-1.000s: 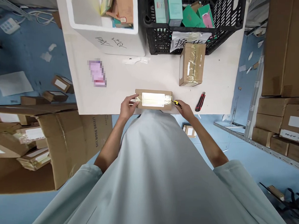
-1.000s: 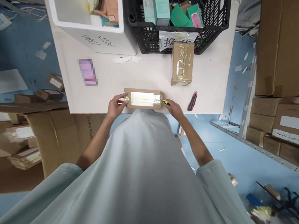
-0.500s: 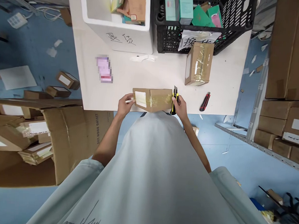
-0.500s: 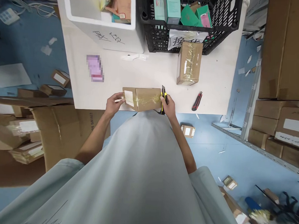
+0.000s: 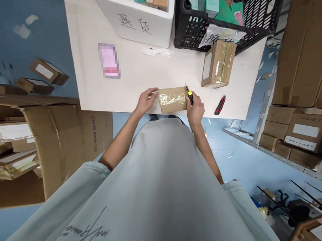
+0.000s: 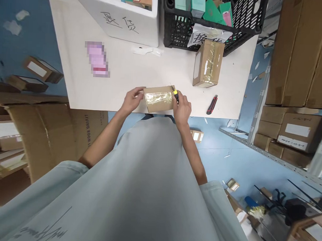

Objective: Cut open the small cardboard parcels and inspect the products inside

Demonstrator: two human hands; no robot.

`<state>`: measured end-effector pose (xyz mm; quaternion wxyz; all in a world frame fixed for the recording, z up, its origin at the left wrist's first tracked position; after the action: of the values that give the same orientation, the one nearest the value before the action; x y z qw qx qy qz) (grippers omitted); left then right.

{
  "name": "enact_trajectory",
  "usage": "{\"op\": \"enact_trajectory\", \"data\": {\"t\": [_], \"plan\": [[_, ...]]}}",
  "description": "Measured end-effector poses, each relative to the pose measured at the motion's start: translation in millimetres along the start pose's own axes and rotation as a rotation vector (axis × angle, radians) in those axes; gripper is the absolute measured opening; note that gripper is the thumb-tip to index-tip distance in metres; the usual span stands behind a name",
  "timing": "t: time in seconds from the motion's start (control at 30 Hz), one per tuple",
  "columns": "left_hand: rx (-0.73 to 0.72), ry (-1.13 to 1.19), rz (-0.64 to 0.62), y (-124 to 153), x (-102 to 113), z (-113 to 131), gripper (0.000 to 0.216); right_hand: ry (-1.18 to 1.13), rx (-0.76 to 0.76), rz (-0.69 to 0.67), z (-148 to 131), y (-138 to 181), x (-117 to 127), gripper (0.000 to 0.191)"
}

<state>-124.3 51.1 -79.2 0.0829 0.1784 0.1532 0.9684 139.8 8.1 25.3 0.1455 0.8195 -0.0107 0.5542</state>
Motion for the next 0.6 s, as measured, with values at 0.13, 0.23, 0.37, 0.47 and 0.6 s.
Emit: {"op": "enact_trajectory", "data": {"t": [0.13, 0.23, 0.37, 0.47, 0.6], "plan": [[-0.146, 0.023, -0.045, -5, 24, 53, 0.036, 0.022, -0.024, 0.013, -6, 4, 5, 0.062], [-0.189, -0.005, -0.117, -10, 32, 76, 0.026, 0.012, -0.045, 0.041, -6, 11, 18, 0.067], [-0.204, 0.011, -0.164, -15, 34, 81, 0.025, -0.030, -0.094, 0.024, -15, 37, 32, 0.071], [-0.201, 0.045, -0.203, -17, 34, 78, 0.030, -0.104, -0.099, -0.052, -36, 60, 33, 0.069], [-0.206, 0.066, -0.273, -20, 35, 77, 0.036, -0.114, -0.103, -0.173, -73, 79, 31, 0.059]]}}
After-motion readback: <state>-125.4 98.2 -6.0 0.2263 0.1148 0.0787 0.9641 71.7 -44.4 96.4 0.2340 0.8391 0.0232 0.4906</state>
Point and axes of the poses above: each hand's wrist, its own y-axis away from the middle knuckle, its own x-axis out of the back of the hand, z = x × y, the point moved 3 cm from there along -y, towards the middle knuckle, and after that the axes turned 4 degrees about -y, right-handed, at the moved point
